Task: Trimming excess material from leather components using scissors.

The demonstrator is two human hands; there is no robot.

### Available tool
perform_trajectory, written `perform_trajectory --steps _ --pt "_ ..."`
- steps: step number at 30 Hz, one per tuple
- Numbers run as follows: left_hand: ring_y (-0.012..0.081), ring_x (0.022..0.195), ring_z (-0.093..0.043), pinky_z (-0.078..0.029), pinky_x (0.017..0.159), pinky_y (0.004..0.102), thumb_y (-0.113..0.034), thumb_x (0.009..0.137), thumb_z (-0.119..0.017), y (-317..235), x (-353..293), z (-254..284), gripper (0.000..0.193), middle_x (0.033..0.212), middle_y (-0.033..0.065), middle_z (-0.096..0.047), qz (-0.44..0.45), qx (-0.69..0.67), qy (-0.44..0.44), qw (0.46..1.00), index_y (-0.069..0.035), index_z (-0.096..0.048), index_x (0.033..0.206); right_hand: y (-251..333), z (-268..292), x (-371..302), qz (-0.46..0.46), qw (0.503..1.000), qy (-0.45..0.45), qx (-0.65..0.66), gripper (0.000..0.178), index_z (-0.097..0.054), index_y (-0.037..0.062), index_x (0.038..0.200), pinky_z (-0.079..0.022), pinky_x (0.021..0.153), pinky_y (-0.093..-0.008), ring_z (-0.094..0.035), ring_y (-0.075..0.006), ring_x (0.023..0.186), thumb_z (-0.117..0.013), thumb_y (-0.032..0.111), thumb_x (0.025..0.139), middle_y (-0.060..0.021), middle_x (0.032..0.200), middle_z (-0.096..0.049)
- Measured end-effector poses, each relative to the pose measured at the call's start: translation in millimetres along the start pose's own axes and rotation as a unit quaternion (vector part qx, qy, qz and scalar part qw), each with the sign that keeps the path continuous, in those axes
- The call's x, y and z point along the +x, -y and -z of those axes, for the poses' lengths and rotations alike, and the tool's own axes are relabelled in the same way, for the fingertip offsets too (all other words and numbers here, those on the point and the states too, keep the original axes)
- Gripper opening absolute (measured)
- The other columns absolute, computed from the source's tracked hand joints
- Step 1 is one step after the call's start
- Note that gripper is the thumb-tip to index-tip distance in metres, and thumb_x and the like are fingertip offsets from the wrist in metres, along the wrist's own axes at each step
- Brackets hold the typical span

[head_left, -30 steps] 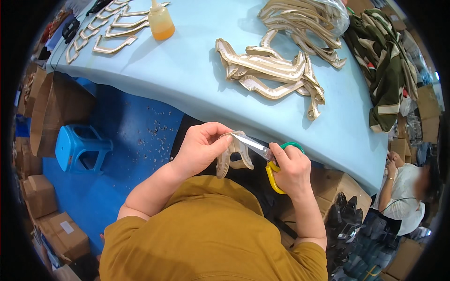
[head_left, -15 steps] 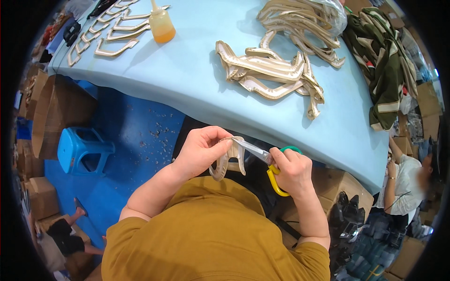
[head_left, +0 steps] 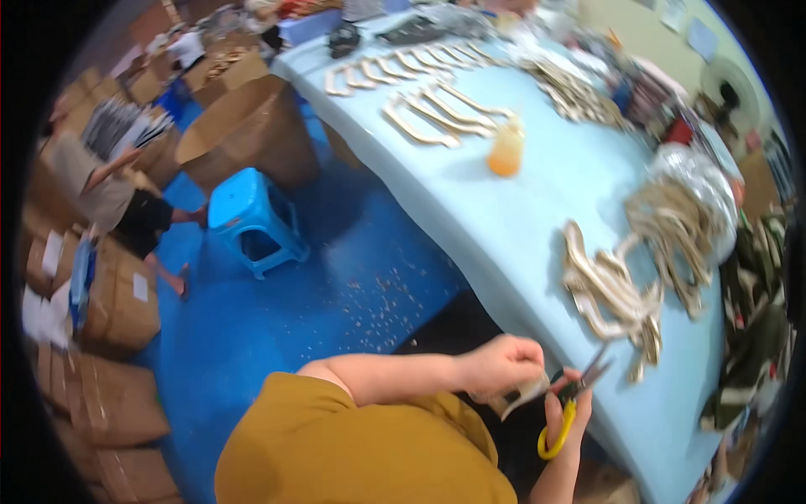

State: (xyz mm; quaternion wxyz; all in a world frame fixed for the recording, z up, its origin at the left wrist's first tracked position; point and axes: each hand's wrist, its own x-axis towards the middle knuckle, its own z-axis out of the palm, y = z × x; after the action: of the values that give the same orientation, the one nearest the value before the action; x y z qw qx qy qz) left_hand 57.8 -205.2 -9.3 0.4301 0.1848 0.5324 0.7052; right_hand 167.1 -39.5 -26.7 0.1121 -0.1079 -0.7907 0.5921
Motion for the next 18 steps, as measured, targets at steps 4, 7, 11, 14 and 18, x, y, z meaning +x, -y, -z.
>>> perform_trajectory --steps 4,7,11,14,18 --pt "0.0051 0.061 -0.045 -0.037 0.053 0.0219 -0.011 0.081 -0.051 21 -2 -13 0.011 0.064 -0.0004 -0.052 -0.125 0.037 -0.031 0.991 -0.001 -0.051 0.077 12 -19 -6 0.017 0.983 0.016 0.181 0.053 -0.036 0.0037 0.123 -0.041 0.074 -0.0234 -0.051 -0.0123 0.084 -0.059 0.005 0.075 -0.0051 0.094 -0.05" --pt "0.0025 0.064 -0.046 -0.038 0.056 0.0193 -0.011 0.086 -0.05 20 0 -10 0.01 0.068 -0.0024 -0.051 -0.121 0.07 -0.02 0.99 -0.003 -0.053 0.08 12 -23 -7 0.039 0.988 -0.012 0.15 0.046 -0.037 0.0039 0.117 -0.042 0.079 -0.027 -0.052 -0.0144 0.088 -0.061 0.003 0.078 -0.0074 0.095 -0.051" --pt "0.0032 0.065 -0.048 -0.04 0.057 0.0198 -0.012 0.085 -0.053 14 0 -14 0.01 0.068 -0.0004 -0.053 0.063 -0.075 0.032 0.995 -0.003 -0.052 0.079 13 -20 -13 0.03 0.997 -0.072 0.008 0.043 -0.04 0.0031 0.115 -0.042 0.079 -0.0281 -0.053 -0.0154 0.086 -0.063 0.005 0.078 -0.0084 0.097 -0.051" --pt "0.0092 0.055 -0.045 -0.037 0.049 0.0256 -0.013 0.077 -0.059 26 3 -18 0.016 0.058 0.0015 -0.049 -0.097 0.043 -0.015 0.994 -0.002 -0.051 0.069 13 -17 -20 0.031 0.999 -0.036 -0.01 0.043 -0.041 0.0002 0.12 -0.04 0.083 -0.0276 -0.05 -0.0149 0.094 -0.057 0.009 0.08 -0.0071 0.107 -0.048" --pt "0.011 0.054 -0.049 -0.04 0.05 0.0274 -0.014 0.079 -0.058 28 12 -12 0.018 0.058 0.0061 -0.052 -0.204 0.197 -0.096 0.954 -0.001 -0.054 0.068 14 -34 -13 0.02 0.994 -0.105 -0.018 0.04 -0.046 0.001 0.114 -0.039 0.087 -0.0317 -0.05 -0.0186 0.097 -0.061 0.014 0.079 -0.0082 0.106 -0.05"
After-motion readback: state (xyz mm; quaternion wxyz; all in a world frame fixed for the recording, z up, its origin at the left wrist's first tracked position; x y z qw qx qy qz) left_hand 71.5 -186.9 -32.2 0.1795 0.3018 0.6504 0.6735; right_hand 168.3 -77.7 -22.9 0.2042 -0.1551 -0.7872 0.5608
